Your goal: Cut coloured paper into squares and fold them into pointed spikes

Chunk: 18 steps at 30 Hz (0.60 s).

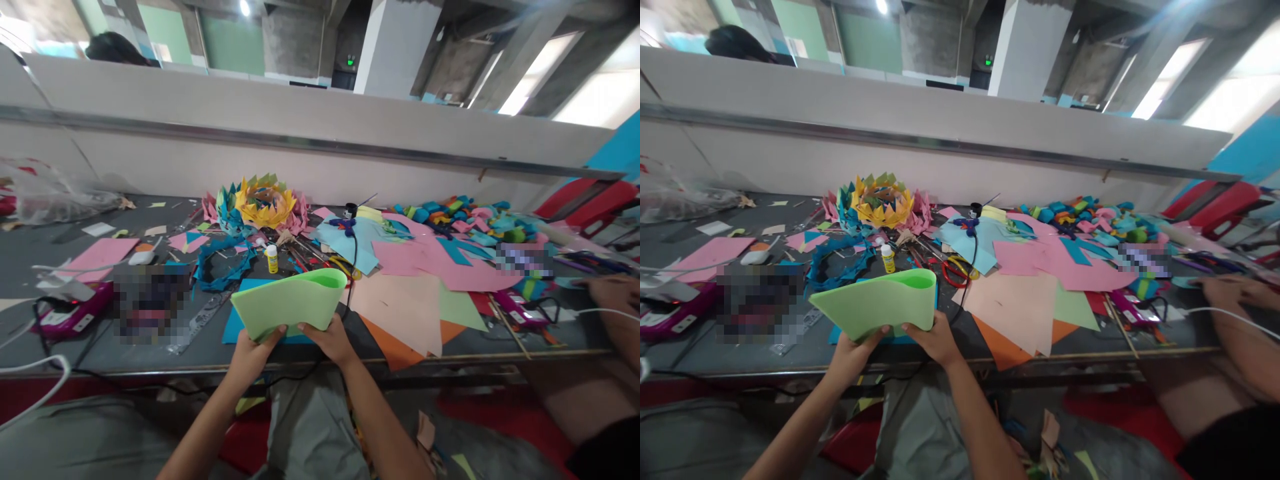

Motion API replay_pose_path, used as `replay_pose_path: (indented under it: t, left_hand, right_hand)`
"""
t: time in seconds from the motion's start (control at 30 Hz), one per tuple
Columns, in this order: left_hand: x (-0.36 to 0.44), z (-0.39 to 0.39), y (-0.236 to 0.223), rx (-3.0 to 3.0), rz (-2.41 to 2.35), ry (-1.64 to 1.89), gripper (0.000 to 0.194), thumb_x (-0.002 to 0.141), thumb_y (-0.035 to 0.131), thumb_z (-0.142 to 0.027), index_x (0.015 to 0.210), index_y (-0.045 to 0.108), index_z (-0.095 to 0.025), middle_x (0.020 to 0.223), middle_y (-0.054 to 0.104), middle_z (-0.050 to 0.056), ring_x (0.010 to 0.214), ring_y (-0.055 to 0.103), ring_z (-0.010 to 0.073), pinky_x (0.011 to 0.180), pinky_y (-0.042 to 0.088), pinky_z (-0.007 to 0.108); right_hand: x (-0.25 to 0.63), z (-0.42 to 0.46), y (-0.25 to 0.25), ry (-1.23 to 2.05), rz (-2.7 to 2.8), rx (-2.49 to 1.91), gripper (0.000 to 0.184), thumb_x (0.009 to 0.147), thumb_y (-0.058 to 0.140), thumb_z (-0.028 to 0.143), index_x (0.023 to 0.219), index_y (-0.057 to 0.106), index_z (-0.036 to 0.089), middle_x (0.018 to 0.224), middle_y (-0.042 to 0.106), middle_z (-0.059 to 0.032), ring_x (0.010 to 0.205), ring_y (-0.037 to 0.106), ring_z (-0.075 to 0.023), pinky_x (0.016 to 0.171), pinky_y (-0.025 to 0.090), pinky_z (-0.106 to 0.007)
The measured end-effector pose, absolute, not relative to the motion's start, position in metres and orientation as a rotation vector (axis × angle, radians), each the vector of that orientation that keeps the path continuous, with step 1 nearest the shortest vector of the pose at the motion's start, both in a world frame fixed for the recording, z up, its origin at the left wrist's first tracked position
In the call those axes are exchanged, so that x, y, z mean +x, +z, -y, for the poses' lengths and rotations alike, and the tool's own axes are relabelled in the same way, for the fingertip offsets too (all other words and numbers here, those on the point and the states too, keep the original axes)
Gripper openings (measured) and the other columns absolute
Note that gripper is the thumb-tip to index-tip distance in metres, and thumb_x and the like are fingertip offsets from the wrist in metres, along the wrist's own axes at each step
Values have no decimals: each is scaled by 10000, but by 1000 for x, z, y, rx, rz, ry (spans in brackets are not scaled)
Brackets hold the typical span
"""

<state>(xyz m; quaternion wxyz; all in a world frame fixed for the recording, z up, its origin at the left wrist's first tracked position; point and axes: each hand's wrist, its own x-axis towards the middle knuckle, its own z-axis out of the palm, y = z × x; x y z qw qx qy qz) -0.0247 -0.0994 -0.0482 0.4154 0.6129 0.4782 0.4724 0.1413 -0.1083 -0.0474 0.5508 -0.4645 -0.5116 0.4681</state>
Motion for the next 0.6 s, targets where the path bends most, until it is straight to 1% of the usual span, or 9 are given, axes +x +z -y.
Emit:
replay_pose_path:
  t: [0.17, 0.33, 0.47, 0.6]
  left_hand:
    - [-25, 101, -47, 1545, -1180, 1188, 321, 706, 612, -399, 868, 687, -132, 884, 714, 85, 800, 653, 241, 754, 529, 342]
    - [-25, 102, -45, 1546, -1145, 1187, 315, 694, 621, -386, 892, 679, -148, 923, 710, 78, 808, 652, 235, 774, 527, 346]
    - [-24, 102, -43, 1541, -1145, 1188, 303, 680, 633, -371, 888, 680, -156, 924, 710, 76, 816, 653, 240, 780, 525, 353]
    - [-24, 102, -44, 1552, -1140, 1191, 282, 695, 622, -360, 885, 678, -159, 921, 711, 69, 821, 654, 230, 779, 525, 336]
  right_hand:
    - [140, 109, -47, 1115, 1224, -1068, 270, 626, 697, 366, 783, 691, 146, 759, 704, -62, 672, 628, -207, 664, 531, -348]
    - [140, 110, -50, 1118, 1232, -1047, 292, 632, 699, 380, 827, 691, 163, 821, 708, -63, 762, 637, -227, 700, 535, -358]
    - [142, 110, -51, 1122, 1231, -1053, 286, 639, 699, 373, 832, 691, 163, 836, 708, -67, 787, 637, -238, 717, 531, -369]
    - [142, 111, -51, 1127, 1226, -1058, 280, 637, 700, 356, 839, 690, 161, 839, 707, -65, 793, 633, -235, 723, 528, -363]
